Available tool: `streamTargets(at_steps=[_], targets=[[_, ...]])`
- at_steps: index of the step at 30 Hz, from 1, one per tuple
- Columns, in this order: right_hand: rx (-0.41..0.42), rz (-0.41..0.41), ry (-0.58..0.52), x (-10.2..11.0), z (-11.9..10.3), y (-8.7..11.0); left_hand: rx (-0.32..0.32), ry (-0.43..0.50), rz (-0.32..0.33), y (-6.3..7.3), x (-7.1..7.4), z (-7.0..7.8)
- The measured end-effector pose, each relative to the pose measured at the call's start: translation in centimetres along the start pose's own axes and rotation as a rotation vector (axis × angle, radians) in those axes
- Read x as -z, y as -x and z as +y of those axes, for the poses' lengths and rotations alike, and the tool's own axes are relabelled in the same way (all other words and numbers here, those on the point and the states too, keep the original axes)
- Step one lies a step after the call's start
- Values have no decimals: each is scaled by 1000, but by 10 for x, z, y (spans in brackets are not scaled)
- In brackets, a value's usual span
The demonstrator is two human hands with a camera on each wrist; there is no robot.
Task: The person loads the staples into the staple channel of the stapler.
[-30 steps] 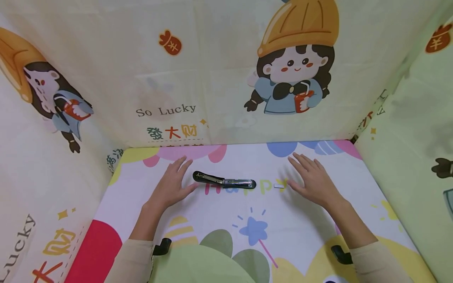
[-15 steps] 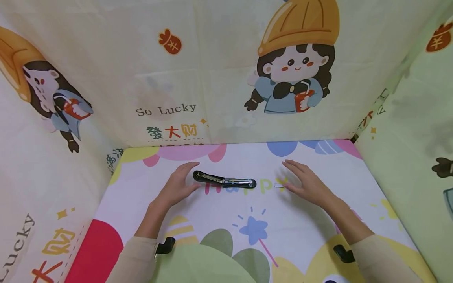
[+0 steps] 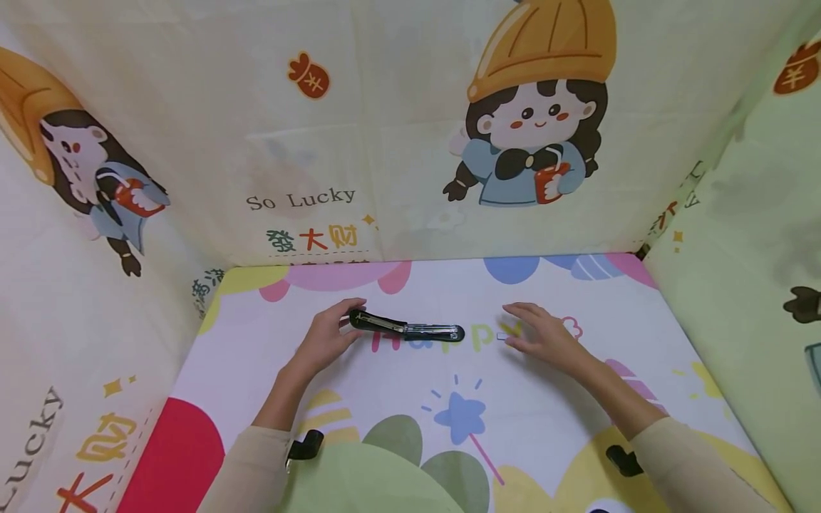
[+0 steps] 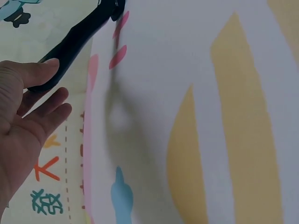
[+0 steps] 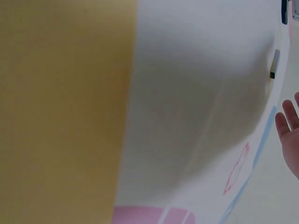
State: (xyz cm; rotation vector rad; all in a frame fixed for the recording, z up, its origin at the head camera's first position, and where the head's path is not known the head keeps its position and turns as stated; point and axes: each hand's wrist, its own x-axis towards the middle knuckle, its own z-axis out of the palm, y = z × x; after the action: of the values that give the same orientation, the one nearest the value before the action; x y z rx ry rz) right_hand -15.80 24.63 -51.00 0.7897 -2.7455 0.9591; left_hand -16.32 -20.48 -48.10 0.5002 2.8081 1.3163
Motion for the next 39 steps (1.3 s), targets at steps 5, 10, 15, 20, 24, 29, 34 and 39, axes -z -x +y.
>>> streamTargets(at_steps=[5,10,15,20,24,29,34,39], targets=[[-19,6,-5,-7,0,2,54,121,9,2,-3,-1],[-30,25,-42,-13,1,3,118,213,18,3,-3,-2],[-50,25,-71,-18,5,2,152,301,23,3,-2,-3],[-81,30,-88,-22,7,3,157,391,14,1,-2,-6],[-95,45,-82,-25,7,2,156,396,20,-1,-3,-6],[-133,47,-48,-29,6,2,157,388,16,-3,-2,-6],[-156,33,-33,-31,6,-1,151,373,-1,-3,-1,-9],[-169,-9,-36,-29,5,-2,150,366,-12,-3,-1,-11]])
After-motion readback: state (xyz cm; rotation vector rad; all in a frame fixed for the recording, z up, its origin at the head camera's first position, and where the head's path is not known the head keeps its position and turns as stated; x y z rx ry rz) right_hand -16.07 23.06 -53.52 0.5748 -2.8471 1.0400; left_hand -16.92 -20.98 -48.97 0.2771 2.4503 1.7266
